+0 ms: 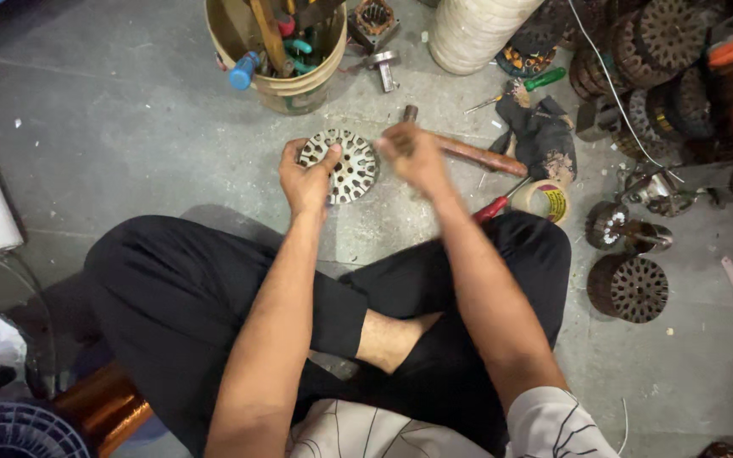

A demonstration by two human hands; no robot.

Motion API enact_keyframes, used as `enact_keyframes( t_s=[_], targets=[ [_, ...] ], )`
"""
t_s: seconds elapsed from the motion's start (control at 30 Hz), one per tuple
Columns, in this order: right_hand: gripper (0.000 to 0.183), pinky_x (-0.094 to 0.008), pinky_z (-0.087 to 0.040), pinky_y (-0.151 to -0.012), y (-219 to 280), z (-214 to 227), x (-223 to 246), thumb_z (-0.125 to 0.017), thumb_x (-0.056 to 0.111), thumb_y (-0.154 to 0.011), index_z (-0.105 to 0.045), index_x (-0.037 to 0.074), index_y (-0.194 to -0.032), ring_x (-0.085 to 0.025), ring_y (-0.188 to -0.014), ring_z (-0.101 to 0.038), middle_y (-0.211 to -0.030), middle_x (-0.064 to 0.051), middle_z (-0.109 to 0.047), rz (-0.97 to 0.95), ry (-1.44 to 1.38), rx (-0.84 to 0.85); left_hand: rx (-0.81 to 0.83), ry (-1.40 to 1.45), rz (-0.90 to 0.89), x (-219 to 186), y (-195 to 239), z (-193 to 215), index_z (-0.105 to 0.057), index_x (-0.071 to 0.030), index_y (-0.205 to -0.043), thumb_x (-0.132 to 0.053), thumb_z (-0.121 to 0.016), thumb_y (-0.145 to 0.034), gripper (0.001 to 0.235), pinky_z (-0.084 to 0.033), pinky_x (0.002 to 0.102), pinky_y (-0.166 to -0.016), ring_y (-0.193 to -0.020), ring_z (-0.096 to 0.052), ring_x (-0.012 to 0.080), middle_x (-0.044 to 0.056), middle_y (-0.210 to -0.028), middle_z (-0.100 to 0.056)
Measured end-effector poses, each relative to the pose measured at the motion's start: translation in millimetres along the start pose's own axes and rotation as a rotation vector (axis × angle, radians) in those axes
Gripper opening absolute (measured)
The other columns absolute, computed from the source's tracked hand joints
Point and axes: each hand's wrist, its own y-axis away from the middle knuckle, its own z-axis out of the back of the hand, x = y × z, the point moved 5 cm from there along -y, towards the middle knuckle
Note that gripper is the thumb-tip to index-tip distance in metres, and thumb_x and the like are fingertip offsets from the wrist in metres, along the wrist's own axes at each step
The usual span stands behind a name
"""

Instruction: The person cleans a fan stator by hand and then uses a hammer to tap its center while sitting on a floor surrounded by motor parts.

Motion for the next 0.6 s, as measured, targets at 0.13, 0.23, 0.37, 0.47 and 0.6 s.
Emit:
enact_keyframes(
  t_s=[0.13,0.23,0.37,0.47,0.6],
  targets=[
    [0.056,-0.053,-0.050,-0.084,0,75,-13,-0.093,0.025,-0.065,-0.070,0.004,-0.112,-0.046,-0.100,-0.063,-0.109,-0.023,-0.068,0.235,0.926,-0.122,-0.010,-0.072,-0.033,5,0,3,-0.065,-0.001,-0.107,-0.006,-0.085,-0.081,0.034,-0.056,0.028,-0.075,-0.082,-0.067,0.0135,0.006,-0.095,-0.073],
    [0.054,-0.051,-0.050,-0.091,0,96,-36,-0.091,0.032,-0.067,-0.069,0.008,-0.111,-0.044,-0.110,-0.061,-0.116,-0.022,-0.067,0.035,0.990,-0.123,-0.001,-0.075,-0.053,11,-3,4,-0.065,-0.001,-0.108,-0.006,-0.081,-0.084,0.029,-0.055,0.029,-0.076,-0.083,-0.067,0.0135,0.007,-0.096,-0.073],
    [0.041,-0.056,-0.048,-0.079,14,97,-6,-0.083,0.035,-0.079,-0.068,0.005,-0.102,-0.041,-0.097,-0.066,-0.106,-0.020,-0.070,0.038,0.888,-0.106,-0.022,-0.125,-0.092,19,-6,8,-0.067,-0.001,-0.109,-0.007,-0.077,-0.087,0.025,-0.055,0.031,-0.080,-0.086,-0.068,0.0160,0.008,-0.097,-0.074],
    [0.030,-0.053,-0.053,-0.076,38,84,59,-0.065,0.035,-0.112,-0.065,0.007,-0.100,-0.041,-0.088,-0.070,-0.093,-0.019,-0.071,0.168,1.034,-0.262,-0.037,-0.262,-0.208,15,-9,8,-0.067,-0.002,-0.109,-0.010,-0.079,-0.085,0.027,-0.056,0.035,-0.083,-0.088,-0.070,0.0217,0.012,-0.097,-0.075],
    [0.027,-0.050,-0.053,-0.060,97,60,119,-0.050,0.026,-0.111,-0.049,0.000,-0.110,-0.041,-0.063,-0.067,-0.074,-0.016,-0.068,0.072,0.218,-0.087,-0.067,-0.308,-0.213,14,1,10,-0.065,-0.002,-0.110,-0.013,-0.076,-0.087,0.028,-0.055,0.039,-0.086,-0.093,-0.073,0.0301,0.016,-0.099,-0.075]
  ],
)
